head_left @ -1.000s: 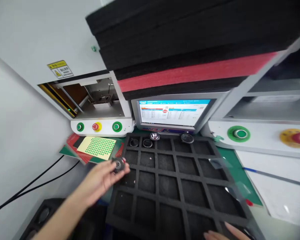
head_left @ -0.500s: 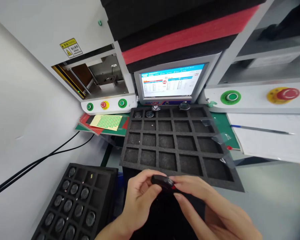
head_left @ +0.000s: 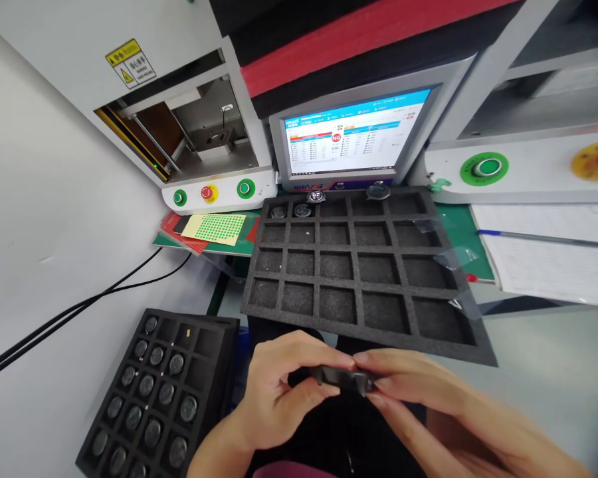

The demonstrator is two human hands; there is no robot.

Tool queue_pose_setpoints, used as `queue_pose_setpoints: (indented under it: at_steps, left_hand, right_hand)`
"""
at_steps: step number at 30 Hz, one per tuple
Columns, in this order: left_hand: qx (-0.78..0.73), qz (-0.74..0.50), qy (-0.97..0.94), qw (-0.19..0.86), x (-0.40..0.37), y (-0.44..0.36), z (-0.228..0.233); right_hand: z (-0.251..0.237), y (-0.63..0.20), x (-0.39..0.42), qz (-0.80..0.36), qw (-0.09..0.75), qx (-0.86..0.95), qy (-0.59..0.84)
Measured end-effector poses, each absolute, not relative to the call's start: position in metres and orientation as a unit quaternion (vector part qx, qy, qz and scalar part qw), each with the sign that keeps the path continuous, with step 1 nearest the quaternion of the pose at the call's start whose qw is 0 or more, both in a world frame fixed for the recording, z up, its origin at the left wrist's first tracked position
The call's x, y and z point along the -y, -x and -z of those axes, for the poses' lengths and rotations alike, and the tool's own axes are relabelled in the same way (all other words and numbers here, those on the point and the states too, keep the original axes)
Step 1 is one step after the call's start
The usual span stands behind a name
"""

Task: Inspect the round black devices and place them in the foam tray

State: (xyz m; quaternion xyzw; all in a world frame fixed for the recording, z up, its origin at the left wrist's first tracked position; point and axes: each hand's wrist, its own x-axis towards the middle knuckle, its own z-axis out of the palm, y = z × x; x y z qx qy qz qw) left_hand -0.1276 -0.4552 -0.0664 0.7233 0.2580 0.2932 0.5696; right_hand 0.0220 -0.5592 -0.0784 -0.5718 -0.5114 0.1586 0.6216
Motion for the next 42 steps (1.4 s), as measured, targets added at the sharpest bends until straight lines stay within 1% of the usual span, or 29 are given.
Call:
queue_pose_setpoints:
  at_steps: [8,12,17,23,26,29,32,35,37,38,40,42]
  left_hand:
    - [-0.266,-0.259,-0.726,0.579,0.449,0.126,0.065]
    - [-0.268,-0.277,-0.710,0.589,0.449,0.124,0.066]
    - [-0.271,-0.286,-0.715,0.577,0.449,0.125,0.070]
    - [-0.269,-0.284,-0.718,0.575,0.447,0.126,0.074]
    - [-0.264,-0.291,-0.730,0.559,0.448,0.128,0.075]
    - [-0.278,-0.301,-0.749,0.520,0.451,0.126,0.075]
    - [-0.314,-0.329,-0.741,0.495,0.455,0.118,0.078]
    - [-0.417,-0.398,-0.656,0.487,0.456,0.110,0.083]
    - [-0.476,-0.419,-0.589,0.501,0.452,0.108,0.087]
    - [-0.489,-0.413,-0.565,0.521,0.449,0.108,0.090]
    - [-0.490,-0.387,-0.526,0.577,0.441,0.109,0.095]
    - [-0.484,-0.361,-0.497,0.624,0.435,0.109,0.099]
  right_hand:
    - [0.072,-0.046,0.547,-0.239,0.599,0.561,0.519]
    - [0.079,-0.038,0.547,-0.205,0.630,0.532,0.527]
    - [0.083,-0.029,0.548,-0.141,0.596,0.560,0.558]
    - [0.080,-0.033,0.547,-0.165,0.600,0.547,0.560]
    - [0.081,-0.039,0.542,-0.153,0.600,0.547,0.563]
    - [0.079,-0.042,0.537,-0.107,0.572,0.578,0.572]
    - [0.077,-0.039,0.536,-0.015,0.542,0.608,0.581]
    - [0.078,-0.036,0.544,0.029,0.519,0.628,0.579]
    - [0.084,-0.042,0.552,0.040,0.500,0.627,0.595]
    - [0.089,-0.050,0.556,0.053,0.495,0.601,0.626]
    - [0.107,-0.074,0.562,0.081,0.500,0.468,0.725]
    - [0.133,-0.106,0.564,0.087,0.517,0.250,0.814]
